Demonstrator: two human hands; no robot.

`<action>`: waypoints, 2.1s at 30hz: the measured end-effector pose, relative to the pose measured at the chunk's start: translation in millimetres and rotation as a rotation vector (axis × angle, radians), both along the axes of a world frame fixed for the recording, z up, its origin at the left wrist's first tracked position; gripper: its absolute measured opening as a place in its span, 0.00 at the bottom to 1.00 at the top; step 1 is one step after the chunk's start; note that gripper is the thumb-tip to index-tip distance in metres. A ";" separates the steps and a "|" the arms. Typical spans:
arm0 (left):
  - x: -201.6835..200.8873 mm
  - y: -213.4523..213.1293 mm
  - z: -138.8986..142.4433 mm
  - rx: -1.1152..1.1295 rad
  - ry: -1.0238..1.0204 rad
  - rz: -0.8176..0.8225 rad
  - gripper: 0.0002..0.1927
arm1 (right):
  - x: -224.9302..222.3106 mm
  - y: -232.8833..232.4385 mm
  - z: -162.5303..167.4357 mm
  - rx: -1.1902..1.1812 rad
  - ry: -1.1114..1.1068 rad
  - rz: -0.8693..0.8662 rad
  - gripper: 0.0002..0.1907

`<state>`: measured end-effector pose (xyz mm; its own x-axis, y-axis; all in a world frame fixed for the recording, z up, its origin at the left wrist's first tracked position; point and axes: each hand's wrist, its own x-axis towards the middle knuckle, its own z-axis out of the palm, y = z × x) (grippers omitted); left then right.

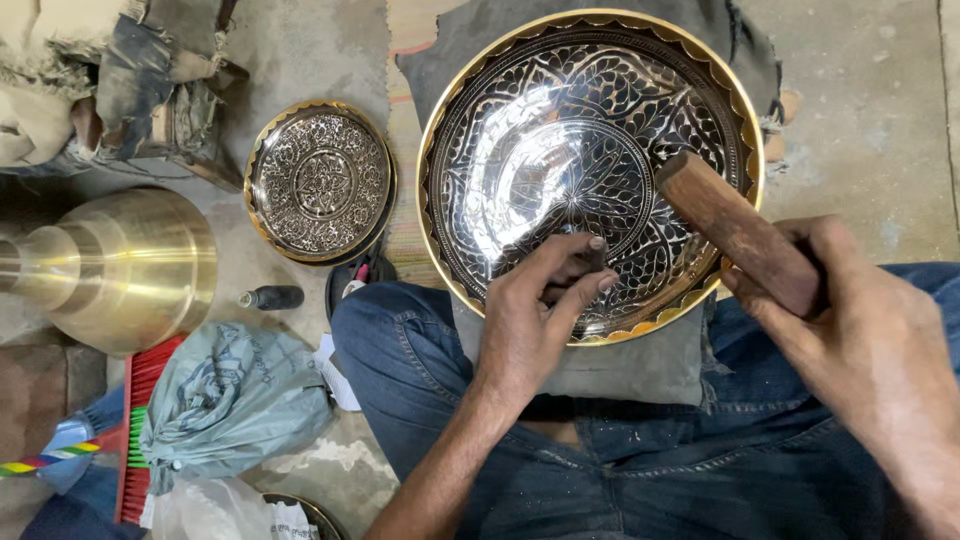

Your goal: The person uses a hammer and chisel to engrave a decorative floral pattern into a large brass bowl. They repeatedly strike the chisel to create indentations along the bowl's surface.

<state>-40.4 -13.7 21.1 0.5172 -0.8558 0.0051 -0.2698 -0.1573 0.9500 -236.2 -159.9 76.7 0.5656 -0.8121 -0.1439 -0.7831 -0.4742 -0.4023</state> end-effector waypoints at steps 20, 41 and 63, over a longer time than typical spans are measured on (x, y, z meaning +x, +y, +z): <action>6.8 -5.2 -1.3 0.020 -0.122 -0.118 0.19 | 7.9 -11.1 20.8 -0.095 0.164 0.168 0.25; 7.3 -4.6 2.8 0.020 -0.151 -0.114 0.19 | -0.6 -27.0 3.4 -0.259 0.414 0.336 0.18; 6.0 -4.4 2.0 0.023 -0.216 -0.114 0.18 | -1.4 -33.3 0.2 -0.196 0.244 0.333 0.24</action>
<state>-34.4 -18.0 23.1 0.4066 -0.9097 0.0845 -0.4832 -0.1356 0.8650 -237.6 -193.2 76.8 0.7690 -0.6169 -0.1676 -0.6359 -0.7649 -0.1024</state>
